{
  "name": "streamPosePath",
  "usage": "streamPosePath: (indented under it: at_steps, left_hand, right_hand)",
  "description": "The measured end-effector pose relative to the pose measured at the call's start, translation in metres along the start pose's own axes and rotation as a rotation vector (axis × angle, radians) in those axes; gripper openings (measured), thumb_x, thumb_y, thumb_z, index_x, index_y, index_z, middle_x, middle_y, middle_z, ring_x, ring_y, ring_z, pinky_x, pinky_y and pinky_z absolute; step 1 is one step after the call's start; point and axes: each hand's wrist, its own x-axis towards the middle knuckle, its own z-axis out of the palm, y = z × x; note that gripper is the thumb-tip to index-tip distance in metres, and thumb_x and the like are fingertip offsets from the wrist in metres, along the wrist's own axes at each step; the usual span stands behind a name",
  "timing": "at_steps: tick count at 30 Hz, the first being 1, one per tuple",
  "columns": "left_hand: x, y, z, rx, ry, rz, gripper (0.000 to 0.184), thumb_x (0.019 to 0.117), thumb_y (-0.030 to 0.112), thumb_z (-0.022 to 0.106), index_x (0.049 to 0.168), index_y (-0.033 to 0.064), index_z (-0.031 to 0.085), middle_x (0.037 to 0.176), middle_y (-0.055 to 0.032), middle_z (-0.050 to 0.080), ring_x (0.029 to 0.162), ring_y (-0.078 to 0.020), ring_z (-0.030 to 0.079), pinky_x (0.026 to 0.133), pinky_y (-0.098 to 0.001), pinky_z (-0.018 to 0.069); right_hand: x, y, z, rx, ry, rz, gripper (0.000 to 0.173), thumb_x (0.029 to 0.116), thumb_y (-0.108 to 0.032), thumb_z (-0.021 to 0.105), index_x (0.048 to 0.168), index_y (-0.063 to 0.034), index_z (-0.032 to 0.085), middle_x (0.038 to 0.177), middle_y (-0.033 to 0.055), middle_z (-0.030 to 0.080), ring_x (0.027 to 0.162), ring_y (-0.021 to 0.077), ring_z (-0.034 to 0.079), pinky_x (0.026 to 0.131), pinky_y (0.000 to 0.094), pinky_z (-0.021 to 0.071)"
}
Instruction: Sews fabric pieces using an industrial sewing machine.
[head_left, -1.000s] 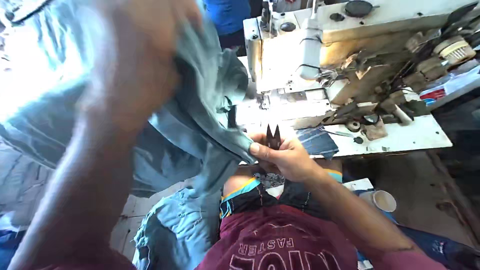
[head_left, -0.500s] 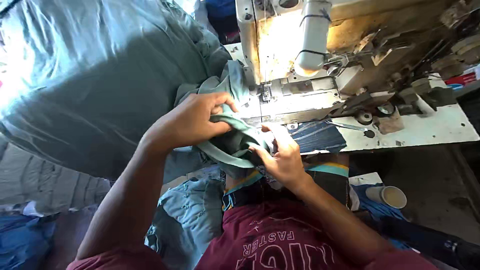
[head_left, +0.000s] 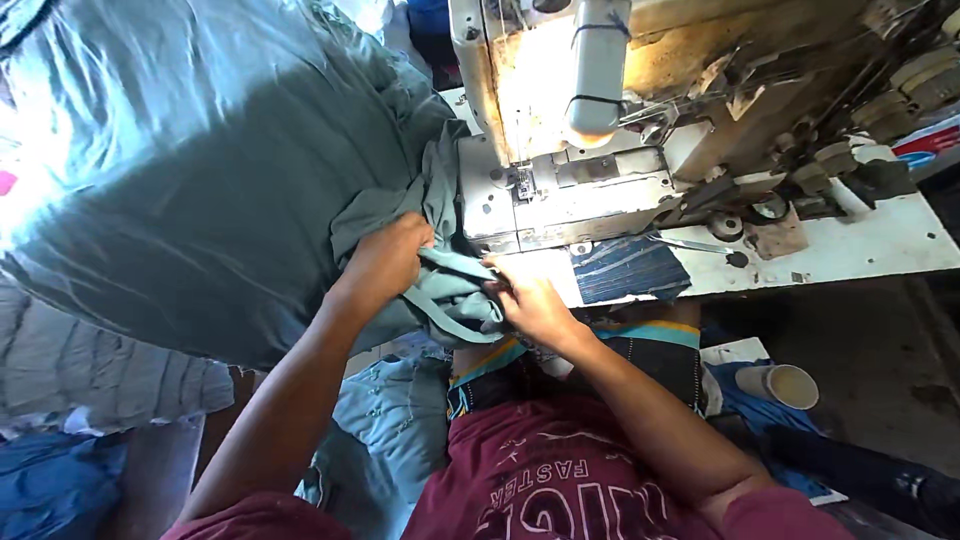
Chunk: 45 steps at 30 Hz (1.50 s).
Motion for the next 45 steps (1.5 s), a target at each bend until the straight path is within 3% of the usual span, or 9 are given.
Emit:
streamPosePath:
  at_steps: [3,6,10,15,19,27,30,39,45]
  left_hand:
    - [-0.013,0.015,-0.029,-0.144,0.068,-0.001,0.024,0.0856,-0.001,0.066,0.106,0.0130,0.065,0.120,-0.0110,0.058,0.106,-0.0320,0.062,0.080,-0.0555,0.0572]
    - [-0.021,0.032,-0.047,-0.537,0.144,0.056,0.026,0.0928,0.005,0.068,0.117,0.0140,0.063,0.104,0.0002,0.068,0.090,-0.0102,0.067,0.078,-0.0308,0.0591]
    - [-0.017,0.045,-0.046,-1.001,0.153,0.153,0.030,0.1003,0.005,0.059,0.130,0.0091,0.059,0.098,-0.0033,0.071,0.085,-0.0115,0.068,0.077,-0.0267,0.0587]
    - [-0.009,0.051,-0.035,-0.687,0.257,0.175,0.020,0.0919,0.021,0.077,0.112,0.0168,0.074,0.113,0.0050,0.073,0.107,-0.0059,0.067,0.096,-0.0309,0.0569]
    - [-0.008,0.056,-0.031,-0.519,0.374,0.108,0.016,0.0901,0.024,0.077,0.106,0.0204,0.078,0.098,0.0048,0.069,0.093,-0.0050,0.064,0.084,-0.0289,0.0544]
    - [-0.008,0.079,-0.008,-0.780,0.557,-0.086,0.012,0.0971,0.019,0.067,0.106,0.0128,0.073,0.114,0.0011,0.073,0.109,-0.0095,0.068,0.095,-0.0353,0.0579]
    - [0.001,0.098,-0.004,-0.916,0.604,-0.126,0.013,0.0995,0.014,0.055,0.101,0.0107,0.067,0.093,-0.0003,0.068,0.086,-0.0110,0.066,0.075,-0.0339,0.0553]
    - [0.058,0.069,-0.005,-0.368,0.553,0.175,0.011,0.0939,0.020,0.069,0.099,0.0105,0.073,0.096,-0.0024,0.073,0.090,-0.0109,0.069,0.082,-0.0331,0.0573]
    - [0.082,0.061,-0.004,-0.476,0.400,0.088,0.009,0.0873,0.020,0.074,0.094,0.0145,0.075,0.093,-0.0002,0.073,0.086,-0.0108,0.068,0.079,-0.0375,0.0573]
  right_hand:
    - [-0.001,0.008,-0.016,0.150,0.146,-0.035,0.024,0.1029,-0.017,0.060,0.125,-0.0144,0.069,0.098,0.0033,0.073,0.080,0.0155,0.070,0.072,0.0426,0.0604]
    - [0.002,0.009,-0.035,0.303,0.256,-0.053,0.017,0.1043,-0.017,0.060,0.112,-0.0097,0.072,0.093,0.0013,0.074,0.078,0.0089,0.069,0.071,0.0326,0.0607]
    - [-0.002,0.017,-0.040,0.454,0.286,0.065,0.019,0.1031,-0.024,0.062,0.100,-0.0088,0.072,0.074,0.0038,0.065,0.060,0.0129,0.059,0.051,0.0305,0.0503]
    - [-0.010,0.020,-0.043,0.524,0.247,0.140,0.019,0.1008,-0.025,0.065,0.093,-0.0080,0.070,0.074,0.0054,0.063,0.060,0.0152,0.058,0.052,0.0328,0.0497]
    - [-0.017,0.017,-0.048,0.611,0.204,0.134,0.020,0.1020,-0.019,0.062,0.091,-0.0056,0.071,0.066,0.0062,0.061,0.053,0.0142,0.055,0.048,0.0311,0.0459]
    - [-0.034,0.010,-0.049,0.682,0.231,0.138,0.006,0.0962,-0.009,0.067,0.099,-0.0044,0.071,0.075,0.0078,0.064,0.059,0.0152,0.057,0.052,0.0318,0.0492]
    - [-0.037,0.007,-0.047,0.734,0.245,0.182,0.008,0.0962,-0.011,0.068,0.099,-0.0043,0.071,0.071,0.0076,0.062,0.054,0.0139,0.052,0.049,0.0303,0.0453]
    - [-0.031,0.014,-0.045,0.666,0.344,0.184,0.000,0.0895,-0.004,0.067,0.089,-0.0036,0.067,0.064,0.0057,0.057,0.052,0.0136,0.051,0.047,0.0298,0.0440]
    - [-0.031,0.018,-0.045,0.609,0.367,0.154,0.035,0.0856,0.002,0.069,0.119,-0.0082,0.067,0.094,0.0068,0.068,0.075,0.0159,0.065,0.063,0.0318,0.0568]
